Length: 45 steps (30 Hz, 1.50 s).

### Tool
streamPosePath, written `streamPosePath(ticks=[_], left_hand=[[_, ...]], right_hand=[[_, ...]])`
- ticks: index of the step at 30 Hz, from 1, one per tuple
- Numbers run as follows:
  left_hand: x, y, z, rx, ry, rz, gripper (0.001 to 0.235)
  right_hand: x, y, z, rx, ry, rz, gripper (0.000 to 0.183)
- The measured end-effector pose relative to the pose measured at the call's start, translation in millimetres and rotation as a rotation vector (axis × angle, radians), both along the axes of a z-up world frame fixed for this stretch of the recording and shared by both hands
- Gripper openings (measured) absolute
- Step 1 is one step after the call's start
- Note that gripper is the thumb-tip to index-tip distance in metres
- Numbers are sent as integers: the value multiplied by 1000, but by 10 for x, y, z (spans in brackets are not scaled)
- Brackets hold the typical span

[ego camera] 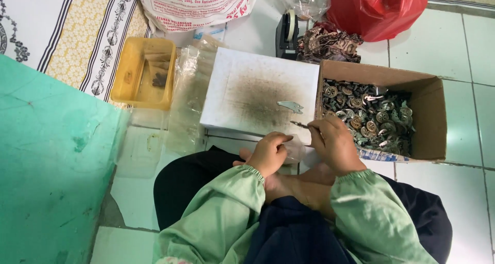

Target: Packaging small metal components into plastic bags from a large box while sitting on the floor.

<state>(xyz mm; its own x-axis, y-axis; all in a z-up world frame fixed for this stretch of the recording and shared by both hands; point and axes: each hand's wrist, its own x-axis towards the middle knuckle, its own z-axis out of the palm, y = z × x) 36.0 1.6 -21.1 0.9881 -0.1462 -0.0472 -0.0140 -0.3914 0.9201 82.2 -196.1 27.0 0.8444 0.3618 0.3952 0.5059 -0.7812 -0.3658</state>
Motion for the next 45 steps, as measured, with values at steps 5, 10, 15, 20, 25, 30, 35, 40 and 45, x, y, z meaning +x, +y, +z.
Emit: streamPosePath(ticks=[5, 10, 15, 20, 25, 30, 35, 40, 45], left_hand=[[-114, 43, 215, -35, -54, -34, 40], [-213, 35, 233, 34, -105, -78, 39], [-217, 40, 117, 54, -70, -58, 36], [-107, -20, -10, 37, -41, -78, 38], [-50, 21, -46, -1, -31, -101, 40], [23, 4, -242, -38, -30, -78, 41], [5, -57, -269, 15, -48, -68, 41], [-67, 15, -71, 32, -40, -60, 41], [-161, 26, 225, 52, -51, -26, 36]], right_hand=[[-499, -97, 274, -309, -128, 100, 8], [-554, 94, 57, -326, -195, 101, 9], [-24, -76, -293, 90, 62, 54, 13], [431, -32, -625, -139, 36, 34, 21], [619, 178, -870, -346, 96, -124, 43], [539, 60, -1354, -302, -226, -111, 18], [486, 27, -1371, -342, -292, -116, 15], [268, -122, -1122, -73, -159, -210, 14], [-390, -134, -146, -15, 39, -44, 15]])
